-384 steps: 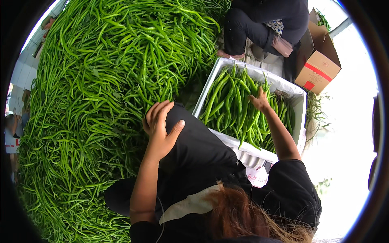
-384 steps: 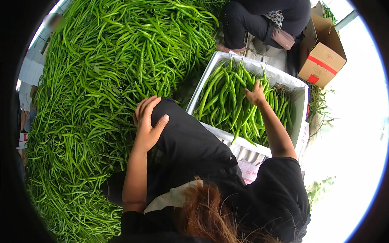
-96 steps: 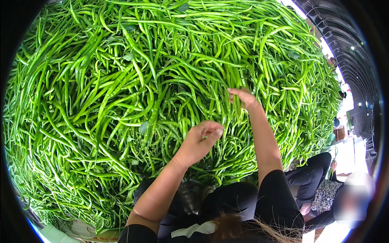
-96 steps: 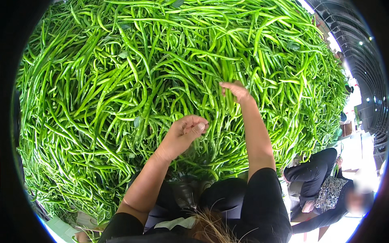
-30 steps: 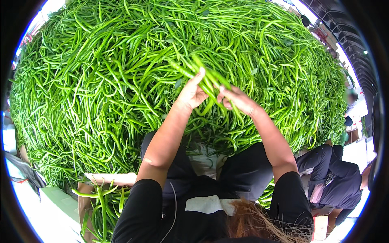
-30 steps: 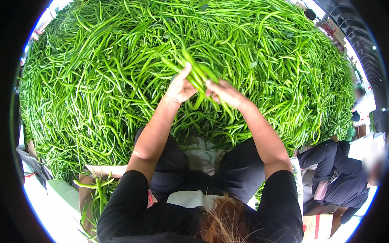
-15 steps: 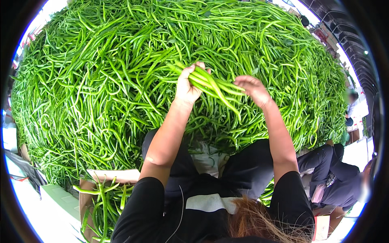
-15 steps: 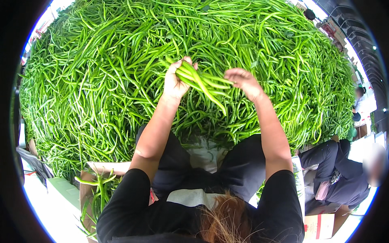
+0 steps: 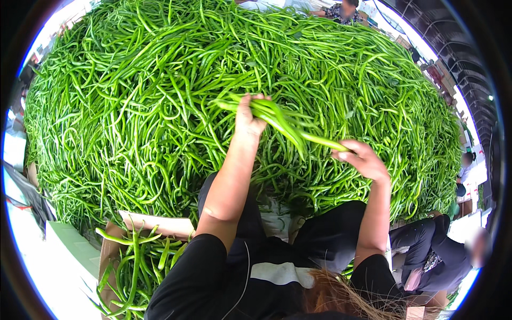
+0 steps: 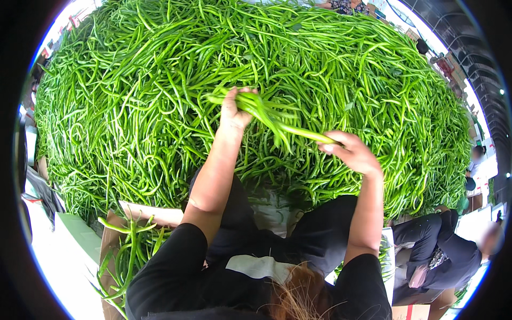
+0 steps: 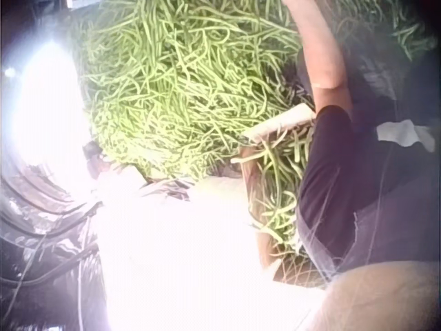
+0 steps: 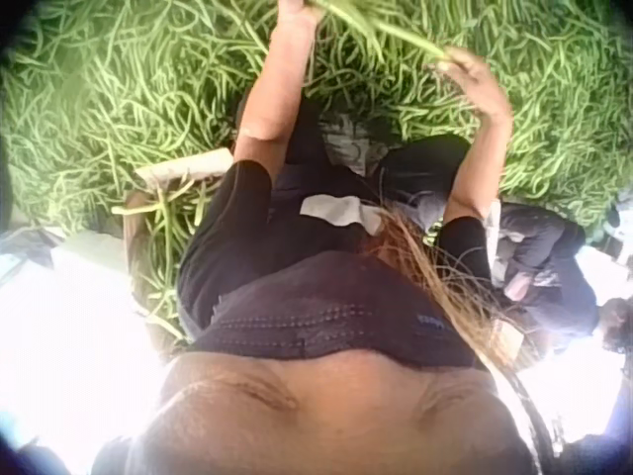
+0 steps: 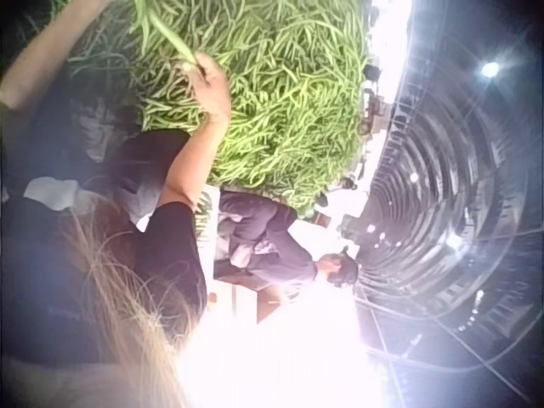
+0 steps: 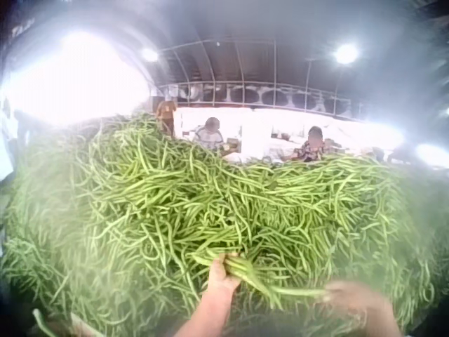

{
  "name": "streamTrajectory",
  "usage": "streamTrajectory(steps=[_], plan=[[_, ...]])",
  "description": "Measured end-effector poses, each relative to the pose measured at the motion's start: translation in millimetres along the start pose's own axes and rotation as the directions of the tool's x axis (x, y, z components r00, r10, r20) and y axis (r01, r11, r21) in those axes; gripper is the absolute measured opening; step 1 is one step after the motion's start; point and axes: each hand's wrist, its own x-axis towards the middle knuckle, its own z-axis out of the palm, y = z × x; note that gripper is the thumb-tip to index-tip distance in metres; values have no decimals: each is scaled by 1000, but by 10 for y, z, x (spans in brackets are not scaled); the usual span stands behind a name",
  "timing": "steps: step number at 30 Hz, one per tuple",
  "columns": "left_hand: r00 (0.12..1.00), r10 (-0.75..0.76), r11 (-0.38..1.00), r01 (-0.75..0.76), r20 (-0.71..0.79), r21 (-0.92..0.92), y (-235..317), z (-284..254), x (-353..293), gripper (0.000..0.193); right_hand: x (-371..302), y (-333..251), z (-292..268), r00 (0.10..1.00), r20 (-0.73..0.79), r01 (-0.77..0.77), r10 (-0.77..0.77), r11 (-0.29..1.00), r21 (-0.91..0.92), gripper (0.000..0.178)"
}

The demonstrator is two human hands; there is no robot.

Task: The person sits among a large pile of green chilies and repeatedly picks handfuls, visually inspects them, and places them into a white styrofoam box. The process continues throughout the clip with the same repetitive sorting motion.

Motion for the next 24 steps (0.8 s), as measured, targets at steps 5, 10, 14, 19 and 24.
streamTrajectory(steps=[5,10,14,19,24], plan=[[981,196,980,-196,-9,-29,257,-112,120,5,-720,186,-404,969,-139,240,-204,906,348,25],[983,154,985,-160,100,62,301,-236,-20,22,92,-817,846,896,56,420,-441,881,216,20],[977,36,990,-63,210,123,-55,-19,-102,29,391,-1696,2174,445,300,857,-844,499,130,45],[964,-4,984,-44,266,172,70,-61,-121,16,599,-1651,1693,813,44,569,-581,777,-270,58],[939,-71,989,24,336,143,-49,96,-404,24,866,-312,1126,989,-112,-138,97,885,-444,46]])
